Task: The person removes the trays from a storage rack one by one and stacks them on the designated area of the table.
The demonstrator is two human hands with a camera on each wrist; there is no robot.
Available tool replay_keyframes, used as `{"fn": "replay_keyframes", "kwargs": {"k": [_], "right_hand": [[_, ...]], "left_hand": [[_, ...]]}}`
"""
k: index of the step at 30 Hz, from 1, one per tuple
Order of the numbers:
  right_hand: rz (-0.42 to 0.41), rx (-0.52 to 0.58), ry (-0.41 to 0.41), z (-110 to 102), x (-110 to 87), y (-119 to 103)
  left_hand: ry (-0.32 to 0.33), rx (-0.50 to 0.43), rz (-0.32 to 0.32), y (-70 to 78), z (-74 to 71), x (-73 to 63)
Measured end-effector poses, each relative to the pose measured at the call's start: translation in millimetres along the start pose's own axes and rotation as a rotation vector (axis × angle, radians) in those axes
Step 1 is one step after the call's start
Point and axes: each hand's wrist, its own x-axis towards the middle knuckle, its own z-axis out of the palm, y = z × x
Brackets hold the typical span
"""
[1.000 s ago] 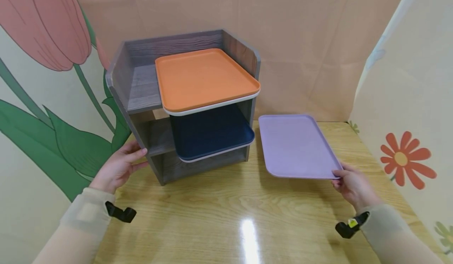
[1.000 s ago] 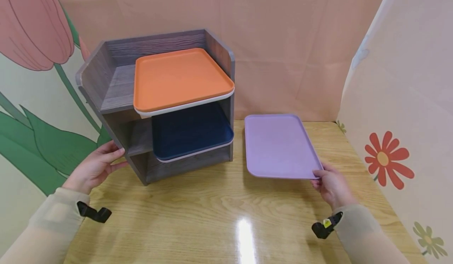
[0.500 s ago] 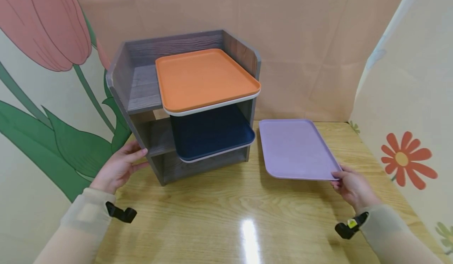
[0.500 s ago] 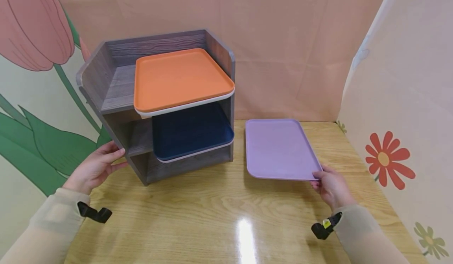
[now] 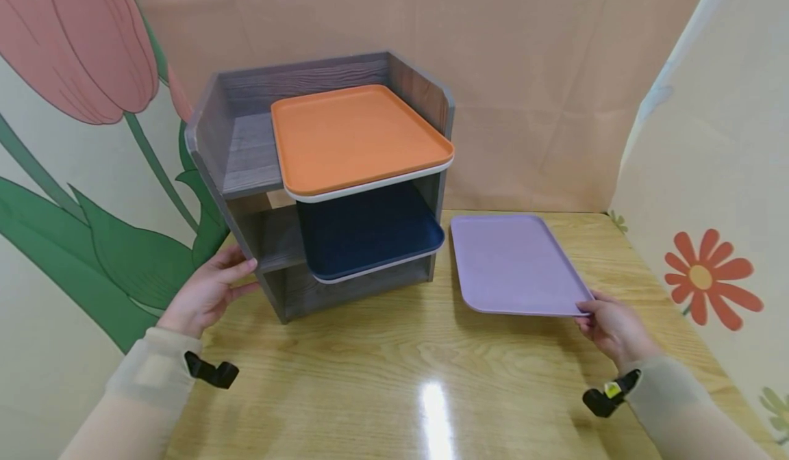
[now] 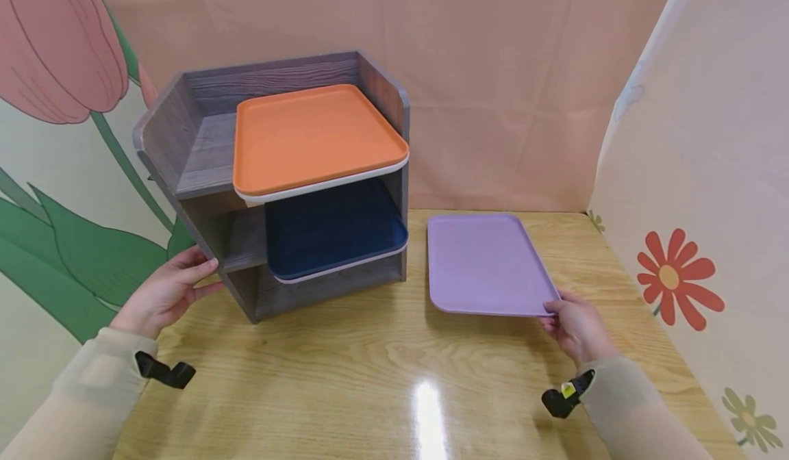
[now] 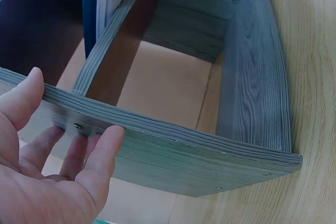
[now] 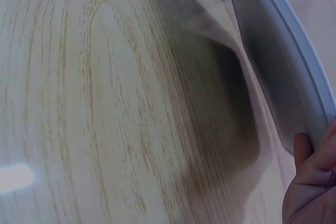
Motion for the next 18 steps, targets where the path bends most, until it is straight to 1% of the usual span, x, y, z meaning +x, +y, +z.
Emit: {"fn": "replay_keyframes", "kwargs": {"k": [11,15,18], "right_hand": [[0.037,-0.004,0.036,0.4,3.7,2.4],[0.032,-0.016,0.027,-0.5,5.9,4.0],[0.019,-0.055,0.010,-1.3,8.3,5.8]], "left_hand": [[0.005,0.009,-0.002,-0.4,0.4,0.9],[0.006,0.005,-0.003,-0.1,0.5,0.6],[0.008,0.007,0.000,0.1,0.5,0.2]]}}
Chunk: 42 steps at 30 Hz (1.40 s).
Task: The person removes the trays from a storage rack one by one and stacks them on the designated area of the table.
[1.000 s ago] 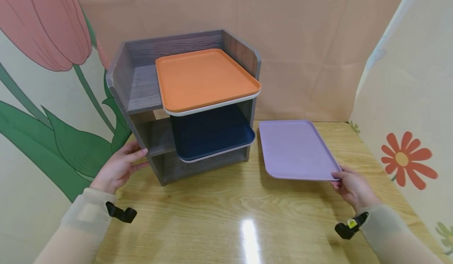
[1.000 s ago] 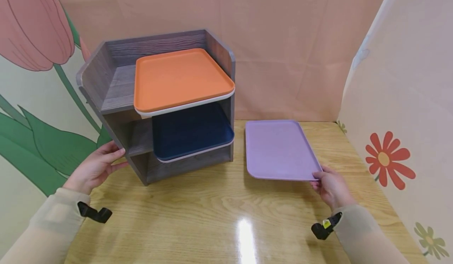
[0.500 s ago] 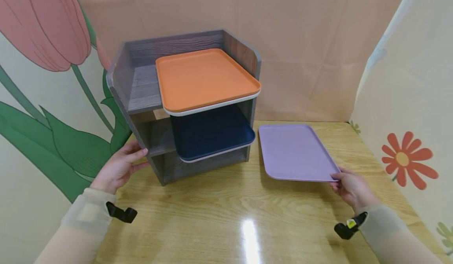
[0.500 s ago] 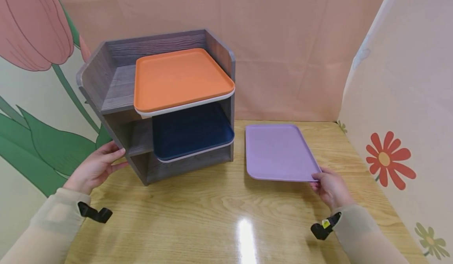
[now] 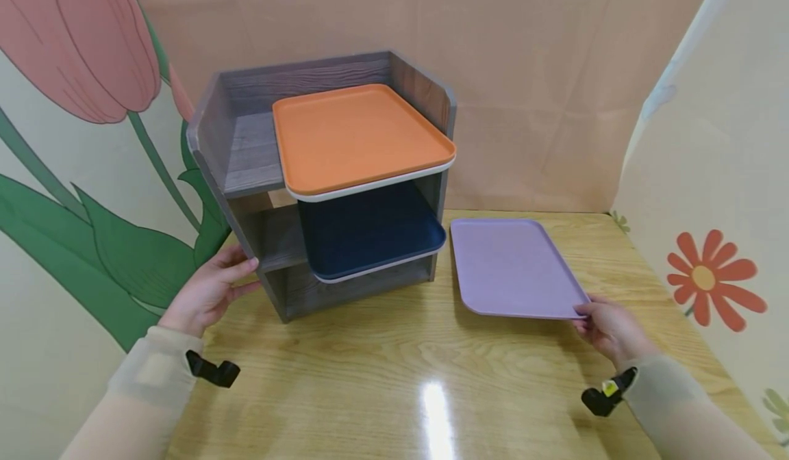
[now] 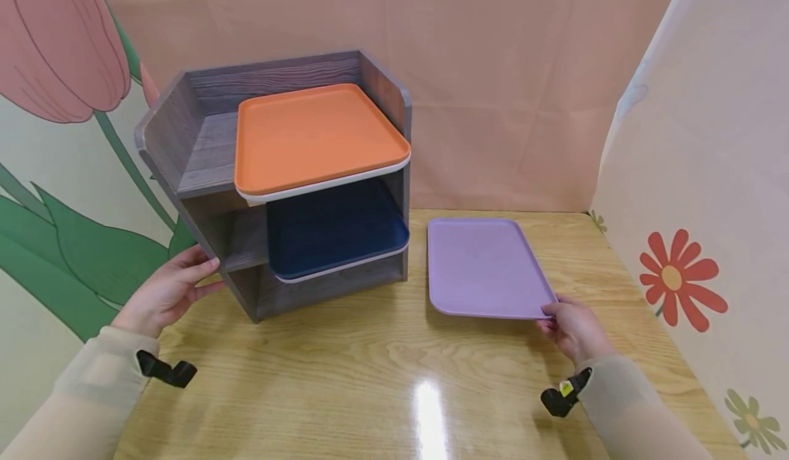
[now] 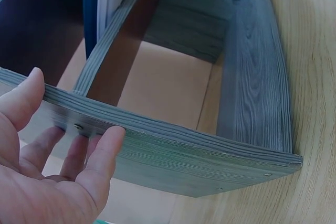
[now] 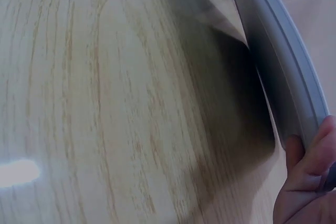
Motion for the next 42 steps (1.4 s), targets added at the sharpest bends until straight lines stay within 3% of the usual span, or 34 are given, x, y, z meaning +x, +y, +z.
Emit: {"fn": "replay_keyframes", "kwargs": {"k": [8,22,34,42], "right_hand": [[0.009,-0.106,0.011,-2.1,3.2,2.2],[0.030,-0.122,0.037,-4.0,8.5,8.6],[0.002,-0.217,0.084,-1.3,8.8,11.6],[-0.023,-0.298,0.062,-0.3,11.6,17.0]], "left_hand": [[-0.002,-0.002,0.002,0.7,0.6,-1.0],[0.001,-0.009,0.003,0.8,0.6,-1.0],[0.009,-0.015,-0.002,1.8,3.1,-1.8],[0.011,-0.025,0.000,1.5,2.9,-2.1]]}}
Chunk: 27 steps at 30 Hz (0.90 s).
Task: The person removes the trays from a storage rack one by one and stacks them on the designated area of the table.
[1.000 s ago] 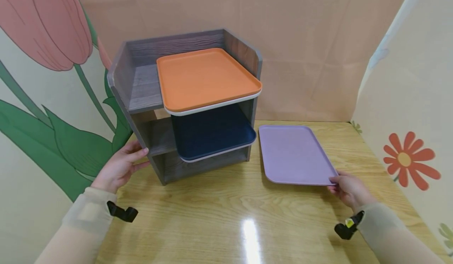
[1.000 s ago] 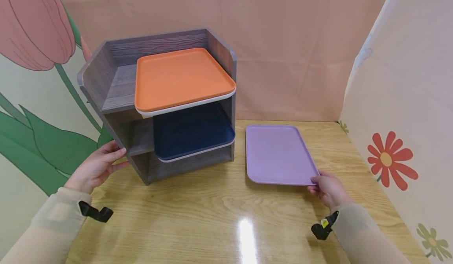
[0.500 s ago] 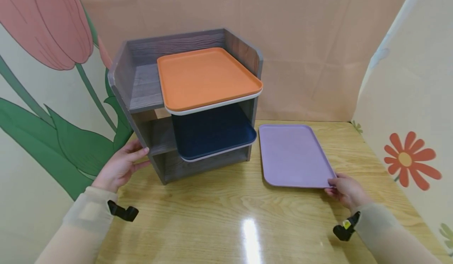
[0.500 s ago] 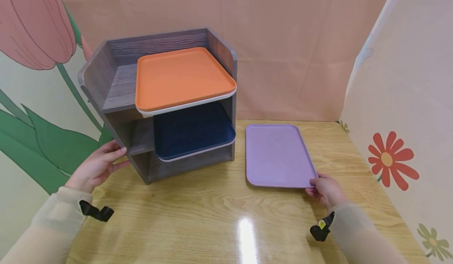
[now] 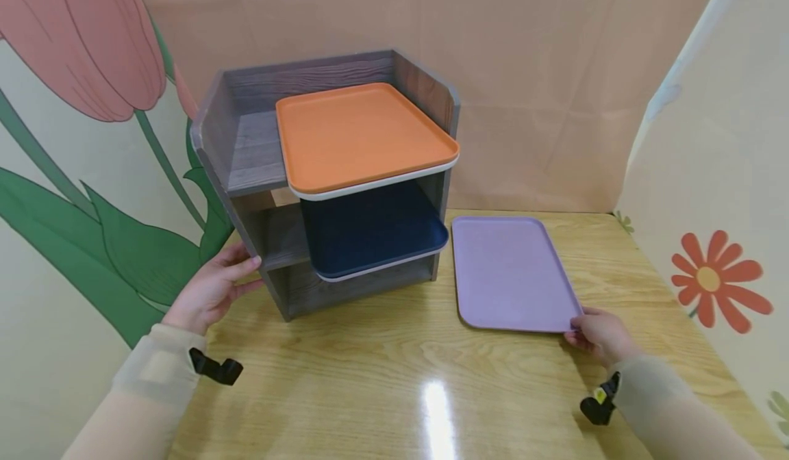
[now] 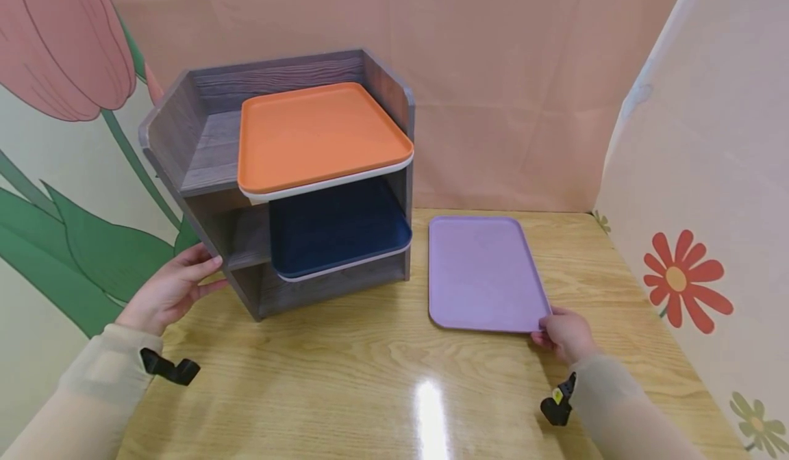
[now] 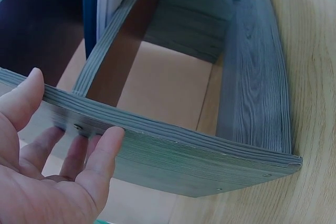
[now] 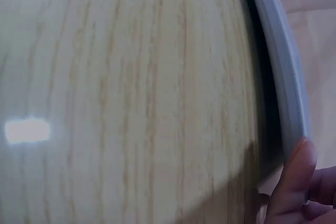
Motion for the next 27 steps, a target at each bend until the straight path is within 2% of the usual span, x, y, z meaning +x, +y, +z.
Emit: {"fn": "replay_keyframes", "kwargs": {"k": [10,19,27], "right_hand": [[0.016,-0.064,0.052,0.4,3.3,1.1],[0.018,-0.074,0.098,-2.8,4.8,1.4],[0.042,-0.111,0.069,-1.7,5.1,-2.9]], "left_hand": [[-0.003,0.008,-0.002,-0.2,-0.7,0.9],[-0.008,0.008,-0.012,-0.5,0.6,6.5],[0.002,-0.008,0.002,-3.7,-1.5,5.3]]}}
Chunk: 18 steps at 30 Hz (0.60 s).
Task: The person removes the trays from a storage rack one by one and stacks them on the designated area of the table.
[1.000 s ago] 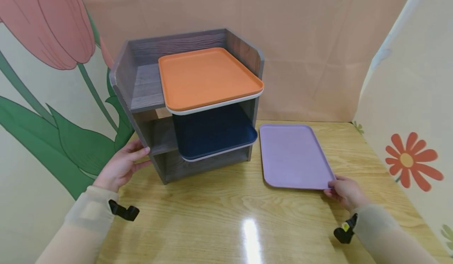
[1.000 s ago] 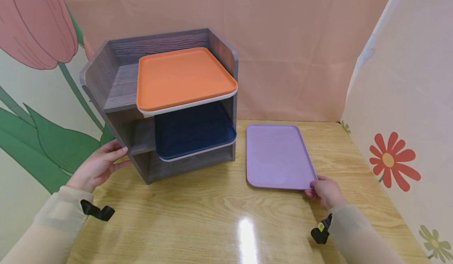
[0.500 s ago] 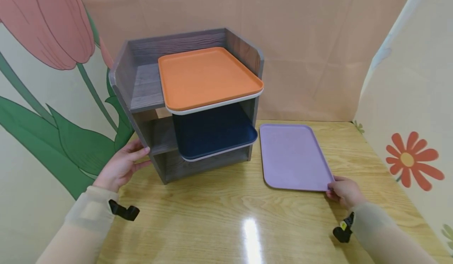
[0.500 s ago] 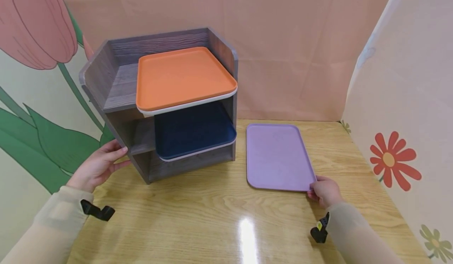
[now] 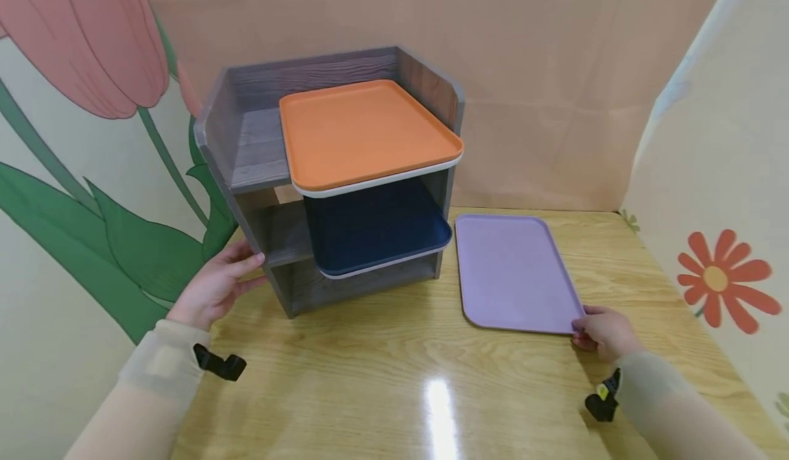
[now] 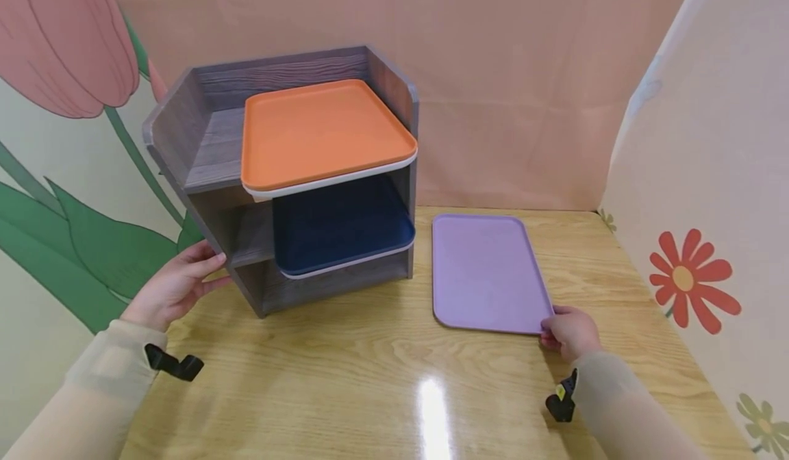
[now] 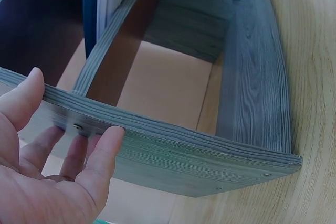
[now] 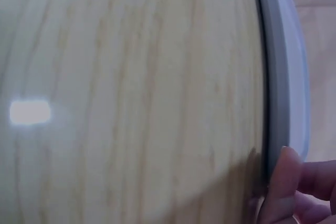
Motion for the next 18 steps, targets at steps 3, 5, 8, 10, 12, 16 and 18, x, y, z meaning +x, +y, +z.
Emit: {"fn": "replay_keyframes", "kwargs": {"k": [3,5,8,10,12,16,18], "right_hand": [[-0.017,-0.075,0.002,-4.2,-1.7,-2.2],[-0.040,-0.141,0.017,-7.6,-4.1,-4.5],[-0.073,-0.229,0.058,-9.7,-9.6,-11.1],[-0.110,-0.261,0.063,-9.1,-14.6,-18.0],[-0.152,-0.288,0.059,-6.1,-20.9,-26.8],[-0.259,-0.329,0.010,3.5,-35.1,-49.9],[-0.304,-0.349,-0.023,8.4,-42.4,-63.0]], "left_hand": [[-0.002,-0.001,0.002,0.2,0.1,-0.1],[-0.003,0.003,-0.001,0.7,0.3,0.0],[-0.005,0.009,-0.004,1.9,0.9,0.1],[-0.006,0.012,-0.007,2.5,1.0,0.2],[-0.005,0.013,-0.007,2.7,1.0,0.1],[0.000,0.002,-0.009,2.0,0.7,-0.5],[0.000,-0.001,-0.009,1.3,0.7,-1.0]]}}
